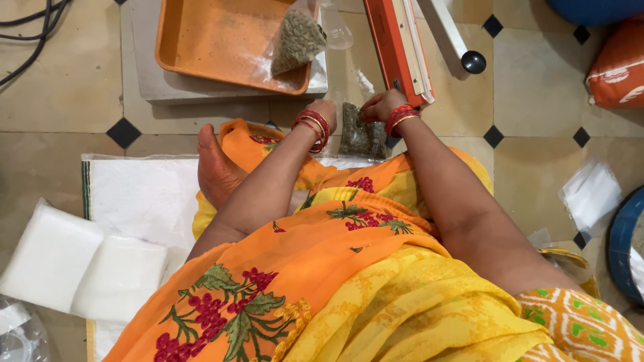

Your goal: The person seals plastic bags of green nuts using a manual heat sealer. They place the open end of each bag across the sealer, press the handle down to create a seal, and set the finished bags aside on the floor.

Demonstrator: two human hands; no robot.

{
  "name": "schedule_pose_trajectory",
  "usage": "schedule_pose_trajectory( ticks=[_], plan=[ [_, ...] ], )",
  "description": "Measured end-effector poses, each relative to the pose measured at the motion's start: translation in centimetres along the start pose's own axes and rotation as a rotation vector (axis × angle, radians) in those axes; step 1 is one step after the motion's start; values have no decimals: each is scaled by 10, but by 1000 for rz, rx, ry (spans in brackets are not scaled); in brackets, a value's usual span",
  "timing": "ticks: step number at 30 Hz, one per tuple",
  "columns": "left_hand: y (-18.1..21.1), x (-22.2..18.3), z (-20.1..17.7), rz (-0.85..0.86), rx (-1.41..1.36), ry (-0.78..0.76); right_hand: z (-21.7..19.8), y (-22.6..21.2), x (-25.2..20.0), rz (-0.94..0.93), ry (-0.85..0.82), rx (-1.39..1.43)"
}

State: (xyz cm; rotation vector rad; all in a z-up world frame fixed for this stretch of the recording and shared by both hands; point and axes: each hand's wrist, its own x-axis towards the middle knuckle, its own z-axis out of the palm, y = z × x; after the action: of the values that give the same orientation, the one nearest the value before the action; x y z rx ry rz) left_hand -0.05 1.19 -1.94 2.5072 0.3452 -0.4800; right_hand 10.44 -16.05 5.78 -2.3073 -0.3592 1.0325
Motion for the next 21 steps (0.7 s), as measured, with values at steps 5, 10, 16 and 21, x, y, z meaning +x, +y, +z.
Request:
schedule_pose_trajectory(
  ticks=[5,10,16,21],
  plan=[
    [5,-11,-11,-34,-45,-2,-17,0,-7,-53,6,416],
    [8,-13,-13,-40,-59,-10,-49,-77,-54,-220,92,525],
    [1,8,5,-40,-30,-63,-39,-170,-53,-668,372,31],
    [-6,17,9,-82,-36,-78,-13,-168,-15,-842,639,-183]
  ],
)
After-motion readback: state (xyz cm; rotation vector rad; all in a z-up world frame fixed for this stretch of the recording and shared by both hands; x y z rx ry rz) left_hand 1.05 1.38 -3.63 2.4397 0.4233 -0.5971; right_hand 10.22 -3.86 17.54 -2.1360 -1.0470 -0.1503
